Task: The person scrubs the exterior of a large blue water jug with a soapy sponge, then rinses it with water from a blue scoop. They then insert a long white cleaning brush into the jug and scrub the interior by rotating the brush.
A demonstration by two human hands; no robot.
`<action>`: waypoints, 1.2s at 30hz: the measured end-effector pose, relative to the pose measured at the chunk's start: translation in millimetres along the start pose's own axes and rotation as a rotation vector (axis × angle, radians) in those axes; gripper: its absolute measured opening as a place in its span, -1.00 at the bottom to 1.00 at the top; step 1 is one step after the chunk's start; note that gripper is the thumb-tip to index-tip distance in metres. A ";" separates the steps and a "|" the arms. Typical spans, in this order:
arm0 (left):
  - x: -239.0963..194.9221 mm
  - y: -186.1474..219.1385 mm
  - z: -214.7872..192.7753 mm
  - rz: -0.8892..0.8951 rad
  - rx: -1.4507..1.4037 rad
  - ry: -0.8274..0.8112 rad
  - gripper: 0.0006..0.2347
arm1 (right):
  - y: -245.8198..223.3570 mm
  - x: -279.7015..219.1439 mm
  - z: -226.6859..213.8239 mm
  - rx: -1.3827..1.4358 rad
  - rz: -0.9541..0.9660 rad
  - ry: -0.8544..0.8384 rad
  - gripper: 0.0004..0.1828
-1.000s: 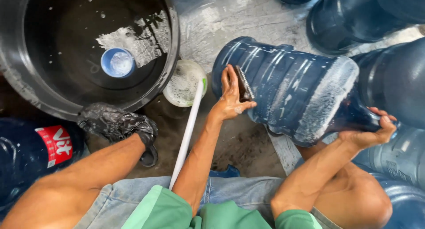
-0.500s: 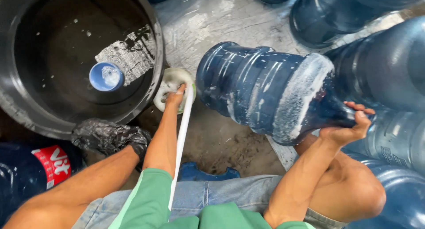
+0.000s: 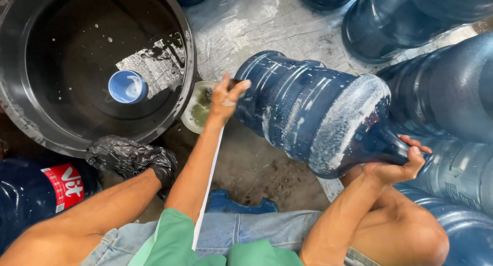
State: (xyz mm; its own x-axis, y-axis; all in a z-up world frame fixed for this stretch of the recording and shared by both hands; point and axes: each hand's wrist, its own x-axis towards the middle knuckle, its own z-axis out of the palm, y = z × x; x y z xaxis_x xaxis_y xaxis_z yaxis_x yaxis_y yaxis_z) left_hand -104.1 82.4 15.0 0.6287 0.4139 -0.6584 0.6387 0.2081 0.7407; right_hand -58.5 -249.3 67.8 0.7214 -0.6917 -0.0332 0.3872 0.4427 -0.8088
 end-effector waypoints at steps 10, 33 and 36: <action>-31.6 3.9 78.0 0.846 0.236 0.087 -0.28 | -4.9 -11.3 -1.8 0.027 0.028 0.064 -0.70; -18.8 60.1 84.3 0.752 0.397 -0.226 -0.31 | -2.5 0.7 -10.6 0.028 0.022 0.083 -0.70; 60.1 30.3 60.2 0.490 0.399 0.211 -0.44 | -1.6 -5.0 -11.4 0.067 -0.025 -0.041 -0.68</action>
State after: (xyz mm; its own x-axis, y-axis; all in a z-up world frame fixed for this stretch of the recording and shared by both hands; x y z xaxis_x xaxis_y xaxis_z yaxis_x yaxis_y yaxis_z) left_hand -20.3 60.3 -10.1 0.8141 0.5497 -0.1876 0.4415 -0.3758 0.8148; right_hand -69.3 -253.1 62.5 0.7330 -0.6801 0.0117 0.4424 0.4636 -0.7677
